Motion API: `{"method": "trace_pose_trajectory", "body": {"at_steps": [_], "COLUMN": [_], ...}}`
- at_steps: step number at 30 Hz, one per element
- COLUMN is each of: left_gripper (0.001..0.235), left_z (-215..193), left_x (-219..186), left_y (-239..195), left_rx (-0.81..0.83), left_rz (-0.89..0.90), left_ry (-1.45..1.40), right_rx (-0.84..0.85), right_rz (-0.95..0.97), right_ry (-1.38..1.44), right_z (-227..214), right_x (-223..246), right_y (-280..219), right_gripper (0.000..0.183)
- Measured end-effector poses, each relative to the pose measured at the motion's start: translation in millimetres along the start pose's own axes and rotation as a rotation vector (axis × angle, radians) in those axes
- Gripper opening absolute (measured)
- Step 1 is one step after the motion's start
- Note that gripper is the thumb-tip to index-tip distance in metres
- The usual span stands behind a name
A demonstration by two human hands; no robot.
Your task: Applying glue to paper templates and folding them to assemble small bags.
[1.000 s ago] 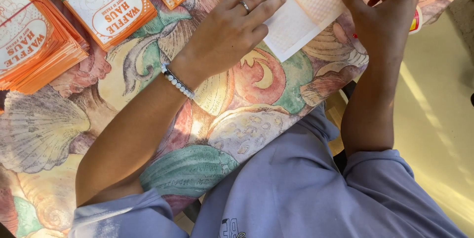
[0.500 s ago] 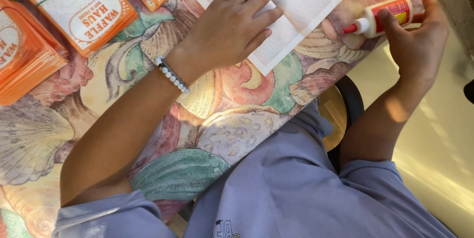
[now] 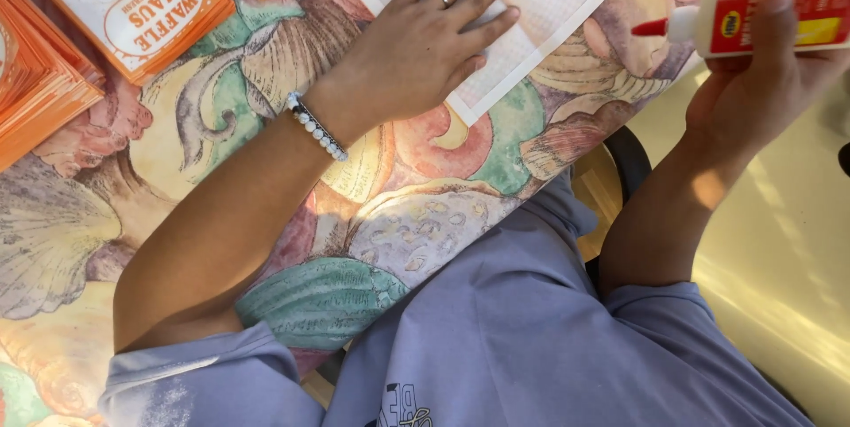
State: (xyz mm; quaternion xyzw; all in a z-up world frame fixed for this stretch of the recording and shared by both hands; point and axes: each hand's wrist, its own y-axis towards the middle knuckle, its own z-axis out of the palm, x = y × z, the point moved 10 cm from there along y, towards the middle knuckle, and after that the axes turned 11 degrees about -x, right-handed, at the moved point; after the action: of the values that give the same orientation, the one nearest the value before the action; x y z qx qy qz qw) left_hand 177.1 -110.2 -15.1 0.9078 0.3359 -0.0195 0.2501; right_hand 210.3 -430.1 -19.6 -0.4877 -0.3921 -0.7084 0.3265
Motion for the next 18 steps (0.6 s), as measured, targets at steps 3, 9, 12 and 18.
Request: {"method": "trace_pose_trajectory", "body": {"at_steps": [3, 9, 12, 18], "left_gripper": [0.044, 0.059, 0.073, 0.078], "left_z": [5.3, 12.8, 13.6, 14.3], "left_x": [-1.7, 10.6, 14.8, 11.5], "left_y": [0.6, 0.5, -0.3, -0.3], "left_rx": [0.005, 0.110, 0.153, 0.226], "left_rz": [0.039, -0.050, -0.084, -0.100], "left_ry": [-0.056, -0.238, -0.319, -0.300], "right_rx": [0.109, 0.340, 0.402, 0.433], "right_rz": [-0.385, -0.377, -0.430, -0.248], "right_ry": [0.035, -0.152, -0.373, -0.551], "right_z": [24.9, 113.3, 127.2, 106.7], "right_x": [36.1, 55.3, 54.8, 20.0], "right_y": [-34.5, -107.4, -111.7, -106.8], "right_gripper": [0.029, 0.055, 0.043, 0.048]}}
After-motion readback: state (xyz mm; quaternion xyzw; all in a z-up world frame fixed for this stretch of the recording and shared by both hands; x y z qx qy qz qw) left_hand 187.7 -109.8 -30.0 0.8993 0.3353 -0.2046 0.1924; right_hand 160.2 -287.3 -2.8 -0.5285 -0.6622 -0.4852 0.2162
